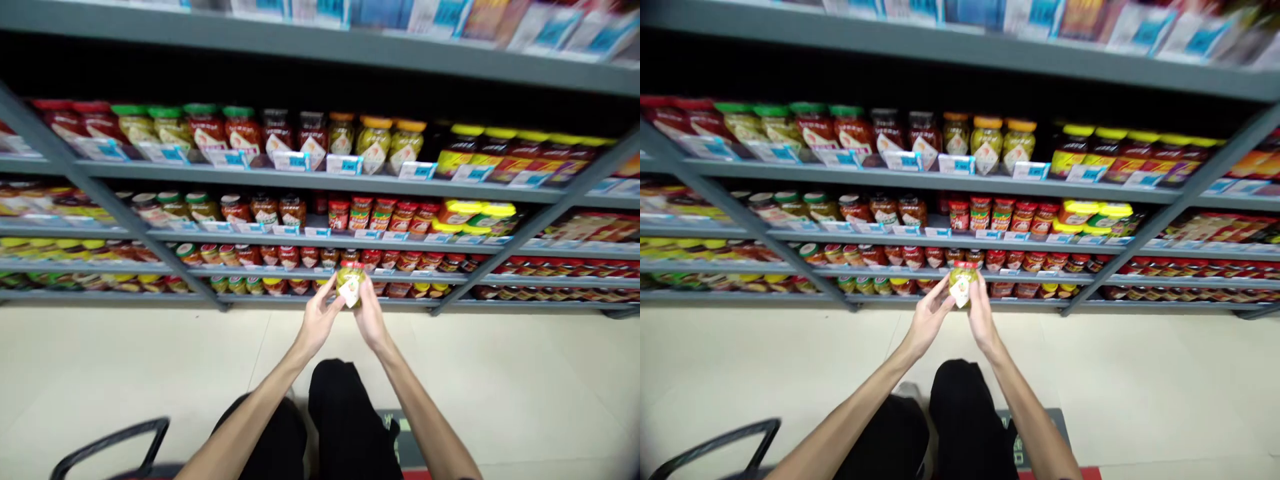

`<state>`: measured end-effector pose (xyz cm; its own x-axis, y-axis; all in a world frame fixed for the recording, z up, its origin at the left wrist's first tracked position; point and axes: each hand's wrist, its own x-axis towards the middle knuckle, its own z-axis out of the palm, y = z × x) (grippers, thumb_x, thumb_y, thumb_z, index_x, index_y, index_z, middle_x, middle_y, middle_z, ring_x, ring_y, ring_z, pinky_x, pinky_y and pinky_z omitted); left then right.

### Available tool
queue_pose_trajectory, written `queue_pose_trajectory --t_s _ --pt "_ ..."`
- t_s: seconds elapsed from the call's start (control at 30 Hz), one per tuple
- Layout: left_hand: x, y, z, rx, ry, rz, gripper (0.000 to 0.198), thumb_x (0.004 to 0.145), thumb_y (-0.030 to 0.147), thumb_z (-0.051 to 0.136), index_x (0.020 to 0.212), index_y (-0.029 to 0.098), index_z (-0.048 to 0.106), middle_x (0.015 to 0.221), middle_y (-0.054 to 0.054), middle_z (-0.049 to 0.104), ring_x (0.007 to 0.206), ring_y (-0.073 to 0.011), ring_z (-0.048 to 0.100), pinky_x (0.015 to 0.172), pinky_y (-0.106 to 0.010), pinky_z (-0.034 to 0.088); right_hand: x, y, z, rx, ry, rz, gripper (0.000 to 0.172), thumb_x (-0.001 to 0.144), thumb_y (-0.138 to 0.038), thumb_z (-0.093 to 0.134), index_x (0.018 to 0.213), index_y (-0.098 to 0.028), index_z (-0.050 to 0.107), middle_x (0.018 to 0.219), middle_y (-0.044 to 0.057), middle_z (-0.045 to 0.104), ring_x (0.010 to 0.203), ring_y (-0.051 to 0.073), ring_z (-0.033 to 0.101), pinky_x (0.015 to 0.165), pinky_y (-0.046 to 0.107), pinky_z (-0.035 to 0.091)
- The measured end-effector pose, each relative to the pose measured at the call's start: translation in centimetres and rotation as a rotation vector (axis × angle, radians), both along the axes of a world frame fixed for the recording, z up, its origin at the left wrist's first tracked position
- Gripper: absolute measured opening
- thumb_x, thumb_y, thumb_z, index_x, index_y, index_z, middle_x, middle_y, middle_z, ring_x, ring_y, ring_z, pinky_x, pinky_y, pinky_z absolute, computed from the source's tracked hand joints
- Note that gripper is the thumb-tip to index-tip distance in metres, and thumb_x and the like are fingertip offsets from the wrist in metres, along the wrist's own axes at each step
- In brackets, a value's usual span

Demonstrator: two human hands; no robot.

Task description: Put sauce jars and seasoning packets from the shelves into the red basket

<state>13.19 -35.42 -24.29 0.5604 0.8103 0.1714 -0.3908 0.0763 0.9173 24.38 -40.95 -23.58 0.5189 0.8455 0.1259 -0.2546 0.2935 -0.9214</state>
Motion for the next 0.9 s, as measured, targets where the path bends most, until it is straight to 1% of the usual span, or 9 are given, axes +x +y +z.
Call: queue_pose_trajectory --t_s 0.1,0.17,0.27,0.37,0.43,0.5,0.57,0.73,0.9 --pt "0.2 -0.2 -0.1 0.019 0.007 -0.022 0.076 0.088 0.043 0.075 0.153 0.018 0.047 0.156 -0.013 0.051 0.145 -0.0289 0.048 0.119 -0.040 0.042 0.6 -0.7 0.0 -0.073 -0.123 -0.004 0.072 0.096 -0.064 0.053 0.157 -0.029 0.036 0.151 0.005 0.057 0.140 0.023 0.051 0.123 0.044 0.034" --pt "0.4 -0.3 -0.2 0.023 0.015 -0.054 0.077 0.089 0.043 0.073 0.155 0.019 0.043 0.155 -0.014 0.052 0.143 -0.0287 0.050 0.119 -0.041 0.042 1.0 -1.1 0.2 -0.094 -0.188 0.005 0.074 0.096 -0.063 0.054 0.157 -0.027 0.034 0.151 0.007 0.056 0.140 0.023 0.051 0.123 0.043 0.033" --pt "0.5 -0.5 -0.1 0.000 0.037 -0.073 0.081 0.088 0.045 0.074 0.157 0.018 0.040 0.155 -0.015 0.052 0.143 -0.0292 0.051 0.119 -0.042 0.043 1.5 -1.7 0.6 -0.119 -0.229 0.018 0.075 0.096 -0.064 0.054 0.156 -0.025 0.034 0.151 0.009 0.056 0.139 0.024 0.053 0.122 0.043 0.035" --pt "0.8 -0.7 0.1 -0.034 0.036 -0.078 0.085 0.085 0.045 0.077 0.156 0.016 0.041 0.151 -0.017 0.056 0.140 -0.0308 0.054 0.117 -0.044 0.044 2.1 -2.3 0.6 -0.135 -0.252 0.022 0.074 0.095 -0.066 0.053 0.155 -0.024 0.037 0.153 0.010 0.053 0.141 0.025 0.051 0.122 0.044 0.034" --pt "1.1 -0.8 0.2 -0.041 0.022 -0.078 0.085 0.083 0.045 0.079 0.155 0.016 0.044 0.147 -0.017 0.059 0.137 -0.0318 0.056 0.116 -0.045 0.045 2.5 -2.7 0.4 -0.148 -0.281 0.013 0.074 0.096 -0.066 0.051 0.155 -0.024 0.037 0.156 0.010 0.050 0.145 0.025 0.047 0.124 0.043 0.031" --pt "1.3 -0.8 0.0 -0.039 -0.001 -0.082 0.083 0.082 0.045 0.080 0.153 0.016 0.047 0.146 -0.017 0.061 0.136 -0.0322 0.058 0.116 -0.046 0.045 3.0 -2.9 0.1 -0.165 -0.304 -0.007 0.075 0.095 -0.067 0.051 0.156 -0.024 0.038 0.160 0.009 0.045 0.149 0.024 0.041 0.126 0.042 0.027" --pt "1.6 -0.7 -0.3 -0.032 -0.027 -0.096 0.082 0.082 0.044 0.081 0.152 0.017 0.049 0.147 -0.017 0.060 0.135 -0.0321 0.058 0.116 -0.046 0.046 3.5 -2.9 -0.2 -0.180 -0.308 -0.027 0.078 0.093 -0.069 0.054 0.155 -0.024 0.041 0.161 0.009 0.044 0.151 0.025 0.039 0.127 0.043 0.025" --pt "2.3 -0.1 -0.7 -0.020 -0.084 -0.123 0.079 0.083 0.043 0.081 0.151 0.018 0.050 0.148 -0.017 0.058 0.135 -0.0327 0.058 0.117 -0.050 0.044 4.5 -2.3 -0.4 -0.179 -0.324 -0.051 0.084 0.088 -0.072 0.059 0.153 -0.021 0.046 0.158 0.012 0.049 0.149 0.028 0.042 0.126 0.045 0.028" --pt "2.6 0.6 -0.7 -0.023 -0.153 -0.160 0.078 0.082 0.046 0.081 0.149 0.017 0.053 0.148 -0.017 0.058 0.134 -0.0335 0.059 0.117 -0.049 0.044 4.6 -1.9 0.1 -0.194 -0.353 -0.106 0.080 0.084 -0.073 0.063 0.146 -0.023 0.057 0.153 0.011 0.055 0.148 0.029 0.044 0.125 0.045 0.031"
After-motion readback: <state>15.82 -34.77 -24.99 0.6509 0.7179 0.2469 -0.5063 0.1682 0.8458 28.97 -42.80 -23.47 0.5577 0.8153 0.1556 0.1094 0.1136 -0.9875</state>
